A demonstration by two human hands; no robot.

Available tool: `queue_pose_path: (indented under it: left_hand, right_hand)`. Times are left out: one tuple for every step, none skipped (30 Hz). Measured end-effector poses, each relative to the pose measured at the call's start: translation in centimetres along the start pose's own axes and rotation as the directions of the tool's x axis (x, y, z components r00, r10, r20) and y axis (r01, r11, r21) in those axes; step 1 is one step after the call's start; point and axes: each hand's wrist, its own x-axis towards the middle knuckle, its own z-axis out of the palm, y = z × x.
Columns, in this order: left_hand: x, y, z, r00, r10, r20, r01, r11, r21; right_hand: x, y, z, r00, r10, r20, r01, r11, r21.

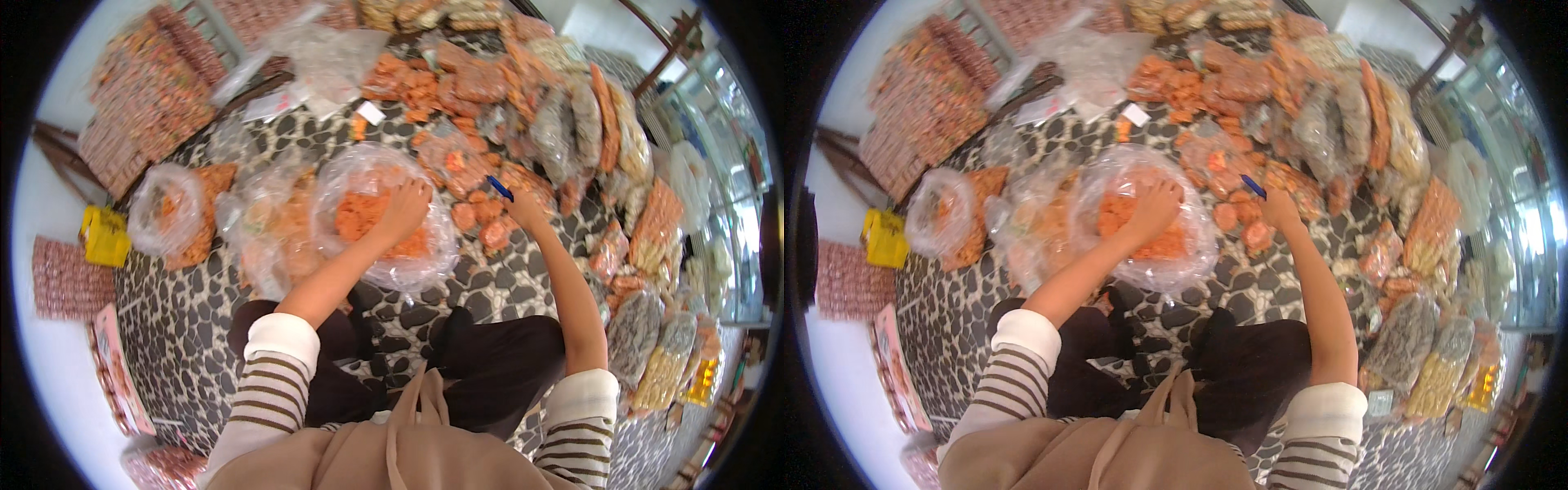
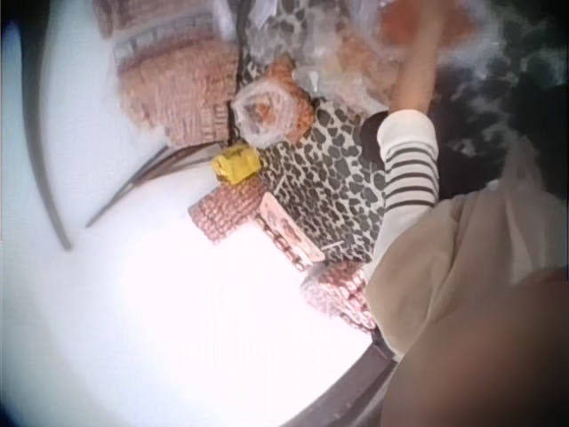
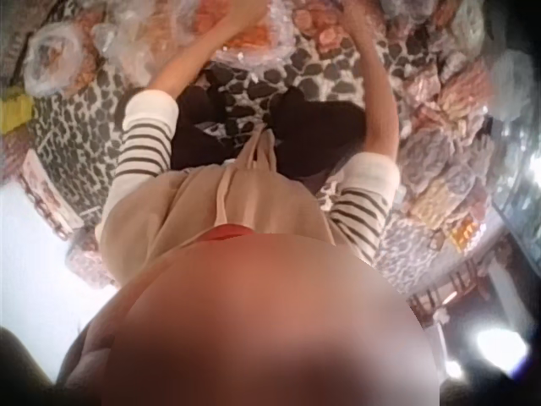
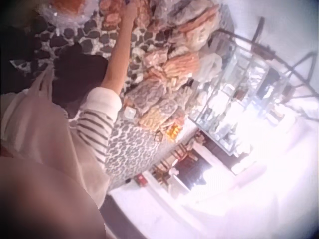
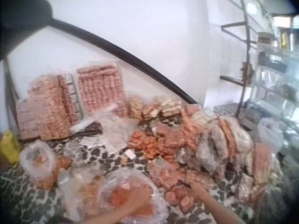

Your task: The person sits on the floor and uses blue scissors to cut pieces of orange dried fruit from a large plastic bag into smaller pieces. The cut pieces are placed back into the same bag. The person repeats this cutting action continuously.

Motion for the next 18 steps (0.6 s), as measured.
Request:
queue_pose_path:
  left_hand:
    - [1.0, 1.5, 2.3, 0.998, 0.029, 0.05, -0.023, 0.993, -0.118]
    - [1.8, 2.9, 4.6, 0.996, 0.067, 0.064, -0.051, 0.971, -0.233]
    - [2.4, 4.1, 7.0, 0.992, 0.104, 0.074, -0.073, 0.936, -0.345]
    - [2.9, 5.0, 9.2, 0.993, 0.087, 0.084, -0.045, 0.909, -0.414]
    - [3.3, 5.6, 11.4, 0.995, 0.034, 0.093, 0.004, 0.924, -0.382]
    - [3.8, 5.9, 13.5, 0.995, -0.022, 0.098, 0.055, 0.937, -0.346]
    - [4.3, 6.1, 15.3, 0.987, -0.081, 0.141, 0.12, 0.947, -0.299]
    - [4.7, 6.1, 16.9, 0.978, -0.15, 0.144, 0.183, 0.951, -0.251]
    - [5.0, 6.0, 18.2, 0.981, -0.16, 0.108, 0.179, 0.961, -0.21]
    - [5.2, 5.9, 19.1, 0.972, -0.181, 0.15, 0.204, 0.966, -0.159]
    - [5.3, 5.7, 19.7, 0.955, -0.211, 0.209, 0.237, 0.965, -0.111]
    - [5.6, 5.3, 20.0, 0.957, -0.177, 0.23, 0.201, 0.976, -0.085]
    - [5.7, 5.3, 20.1, 0.963, -0.153, 0.221, 0.177, 0.98, -0.094]
    - [5.7, 5.2, 20.0, 0.961, -0.143, 0.237, 0.171, 0.98, -0.1]
    - [5.7, 5.2, 19.8, 0.958, -0.137, 0.25, 0.167, 0.98, -0.104]
    - [5.4, 5.3, 19.4, 0.961, -0.132, 0.244, 0.172, 0.974, -0.151]
    - [5.0, 5.6, 18.9, 0.964, -0.126, 0.235, 0.175, 0.964, -0.199]
    - [4.9, 5.9, 18.4, 0.963, -0.116, 0.243, 0.175, 0.956, -0.237]
  right_hand:
    - [-0.9, 1.9, 0.2, 0.996, 0.09, 0.022, -0.09, 0.996, 0.022]
    - [-1.7, 3.7, 0.5, 0.992, 0.125, 0.028, -0.127, 0.99, 0.063]
    - [-2.5, 5.3, 1.0, 0.987, 0.159, 0.034, -0.162, 0.981, 0.104]
    - [-3.5, 6.7, 1.9, 0.969, 0.241, 0.052, -0.246, 0.959, 0.138]
    - [-4.5, 7.8, 2.7, 0.967, 0.244, 0.077, -0.254, 0.948, 0.19]
    - [-5.1, 8.6, 3.5, 0.953, 0.281, 0.114, -0.3, 0.926, 0.229]
    - [-5.4, 9.1, 4.3, 0.93, 0.33, 0.158, -0.363, 0.892, 0.27]
    - [-5.4, 9.5, 5.0, 0.943, 0.293, 0.157, -0.326, 0.91, 0.258]
    - [-5.4, 9.6, 5.6, 0.948, 0.272, 0.166, -0.307, 0.918, 0.25]
    - [-5.6, 9.5, 6.2, 0.944, 0.271, 0.19, -0.312, 0.92, 0.237]
    - [-5.5, 9.3, 6.6, 0.951, 0.251, 0.181, -0.29, 0.927, 0.24]
    - [-5.2, 9.1, 6.7, 0.953, 0.245, 0.178, -0.283, 0.93, 0.234]
    - [-4.8, 8.9, 6.6, 0.964, 0.214, 0.16, -0.248, 0.937, 0.244]
    - [-4.4, 8.6, 6.6, 0.979, 0.169, 0.115, -0.192, 0.954, 0.232]
    - [-4.1, 8.3, 6.6, 0.974, 0.185, 0.131, -0.211, 0.951, 0.226]
    - [-3.7, 7.9, 6.4, 0.973, 0.186, 0.134, -0.213, 0.95, 0.229]
    - [-3.4, 7.6, 6.2, 0.972, 0.191, 0.137, -0.219, 0.948, 0.229]
    - [-3.2, 7.3, 5.9, 0.979, 0.178, 0.103, -0.197, 0.955, 0.223]
